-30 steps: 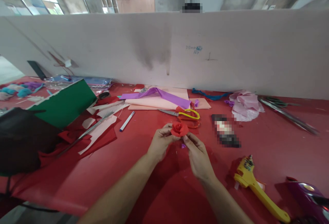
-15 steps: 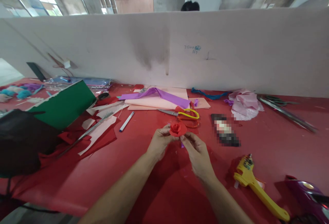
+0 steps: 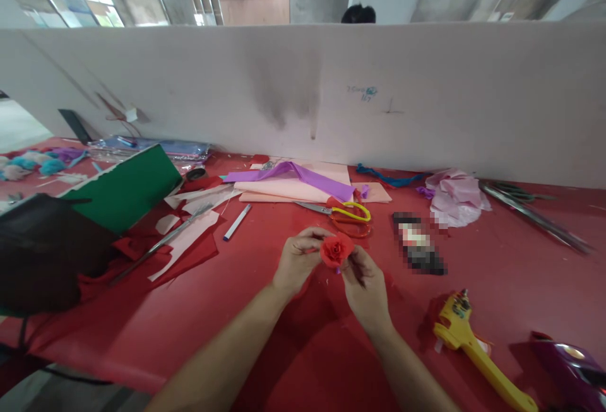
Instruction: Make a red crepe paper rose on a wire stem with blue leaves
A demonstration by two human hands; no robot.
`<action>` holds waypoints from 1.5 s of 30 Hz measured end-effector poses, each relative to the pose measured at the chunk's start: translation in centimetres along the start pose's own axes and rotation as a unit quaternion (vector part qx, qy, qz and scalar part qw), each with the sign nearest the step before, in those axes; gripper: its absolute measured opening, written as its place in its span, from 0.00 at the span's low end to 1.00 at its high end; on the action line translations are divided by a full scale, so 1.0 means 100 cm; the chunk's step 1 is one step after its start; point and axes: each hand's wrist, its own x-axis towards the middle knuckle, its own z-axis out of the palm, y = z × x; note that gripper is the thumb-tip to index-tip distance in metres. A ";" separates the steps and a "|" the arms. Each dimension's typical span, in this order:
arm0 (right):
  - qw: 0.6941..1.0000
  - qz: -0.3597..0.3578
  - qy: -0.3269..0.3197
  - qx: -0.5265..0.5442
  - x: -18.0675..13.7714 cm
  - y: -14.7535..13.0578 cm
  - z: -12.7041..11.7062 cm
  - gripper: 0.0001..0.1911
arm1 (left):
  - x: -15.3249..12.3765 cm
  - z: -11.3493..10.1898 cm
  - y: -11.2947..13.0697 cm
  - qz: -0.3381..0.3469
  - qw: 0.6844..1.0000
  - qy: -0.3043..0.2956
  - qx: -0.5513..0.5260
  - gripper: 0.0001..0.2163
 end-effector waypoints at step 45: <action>0.984 0.120 0.029 0.129 0.003 -0.003 0.006 0.07 | -0.002 0.009 -0.014 -0.215 0.957 0.049 -0.190 0.12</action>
